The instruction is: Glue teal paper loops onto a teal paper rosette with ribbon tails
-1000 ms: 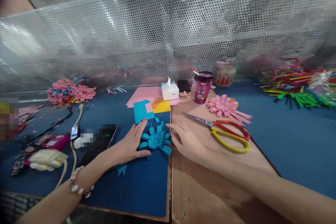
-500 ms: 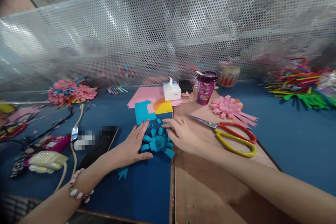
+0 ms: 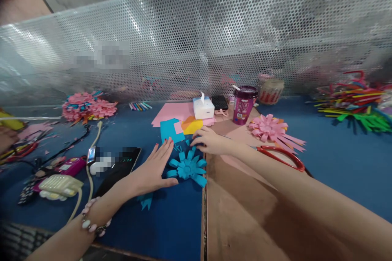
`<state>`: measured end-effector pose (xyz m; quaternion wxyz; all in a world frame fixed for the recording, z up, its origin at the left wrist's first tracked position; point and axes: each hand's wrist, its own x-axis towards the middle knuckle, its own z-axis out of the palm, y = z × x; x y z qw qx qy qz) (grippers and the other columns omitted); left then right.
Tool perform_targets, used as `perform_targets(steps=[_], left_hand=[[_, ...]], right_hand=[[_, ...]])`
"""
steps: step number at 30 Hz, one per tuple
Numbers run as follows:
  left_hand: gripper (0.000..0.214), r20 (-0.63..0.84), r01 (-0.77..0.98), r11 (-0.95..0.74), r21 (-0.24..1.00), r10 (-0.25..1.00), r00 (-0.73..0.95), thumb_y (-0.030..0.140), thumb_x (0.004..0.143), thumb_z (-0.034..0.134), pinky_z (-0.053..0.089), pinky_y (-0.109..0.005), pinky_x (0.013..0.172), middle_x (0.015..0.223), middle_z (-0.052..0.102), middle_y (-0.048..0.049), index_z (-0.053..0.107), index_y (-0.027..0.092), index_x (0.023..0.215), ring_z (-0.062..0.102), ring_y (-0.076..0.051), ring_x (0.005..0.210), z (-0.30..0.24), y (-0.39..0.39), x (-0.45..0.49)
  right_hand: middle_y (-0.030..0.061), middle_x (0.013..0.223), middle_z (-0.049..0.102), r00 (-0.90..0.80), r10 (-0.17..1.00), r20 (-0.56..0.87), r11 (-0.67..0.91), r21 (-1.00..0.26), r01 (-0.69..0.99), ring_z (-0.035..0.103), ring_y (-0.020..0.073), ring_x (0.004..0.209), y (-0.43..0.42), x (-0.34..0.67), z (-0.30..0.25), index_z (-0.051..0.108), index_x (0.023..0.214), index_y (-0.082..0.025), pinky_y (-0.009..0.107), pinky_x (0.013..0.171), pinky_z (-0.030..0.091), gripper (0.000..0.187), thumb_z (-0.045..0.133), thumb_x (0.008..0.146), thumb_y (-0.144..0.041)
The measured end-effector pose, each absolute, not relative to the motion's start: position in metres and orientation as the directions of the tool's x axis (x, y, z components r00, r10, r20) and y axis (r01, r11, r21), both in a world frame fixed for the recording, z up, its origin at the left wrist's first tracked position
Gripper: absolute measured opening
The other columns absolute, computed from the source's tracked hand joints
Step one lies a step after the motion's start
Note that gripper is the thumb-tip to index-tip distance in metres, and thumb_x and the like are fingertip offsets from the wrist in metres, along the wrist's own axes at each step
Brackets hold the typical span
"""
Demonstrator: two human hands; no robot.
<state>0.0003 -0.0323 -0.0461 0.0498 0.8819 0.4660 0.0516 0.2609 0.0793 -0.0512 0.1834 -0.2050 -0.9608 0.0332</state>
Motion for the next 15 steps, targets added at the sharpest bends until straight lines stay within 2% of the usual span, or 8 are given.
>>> perform_targets(steps=[6, 15], left_hand=[[0.106, -0.069, 0.848, -0.518, 0.113, 0.847, 0.527, 0.080, 0.076, 0.031, 0.005, -0.049, 0.115, 0.152, -0.003, -0.0194, 0.013, 0.004, 0.147, -0.006, -0.031, 0.142, -0.042, -0.036, -0.004], [0.098, -0.063, 0.812, -0.567, 0.140, 0.813, 0.579, 0.075, 0.080, 0.031, 0.004, -0.049, 0.115, 0.153, -0.007, -0.0144, 0.002, 0.012, 0.149, -0.007, -0.030, 0.142, -0.042, -0.040, -0.004]], right_hand=[[0.0103, 0.105, 0.062, -0.837, 0.425, 0.344, 0.905, -0.154, 0.396, 0.050, 0.0235, 0.102, 0.080, 0.263, -0.052, 0.071, 0.097, -0.019, 0.043, 0.093, 0.038, 0.019, 0.057, 0.084, -0.022], [0.0090, 0.116, 0.059, -0.804, 0.475, 0.356, 0.879, -0.224, 0.420, 0.044, 0.0249, 0.110, 0.061, 0.260, -0.039, 0.067, 0.108, -0.022, 0.047, 0.098, 0.034, 0.029, 0.050, 0.085, -0.018]])
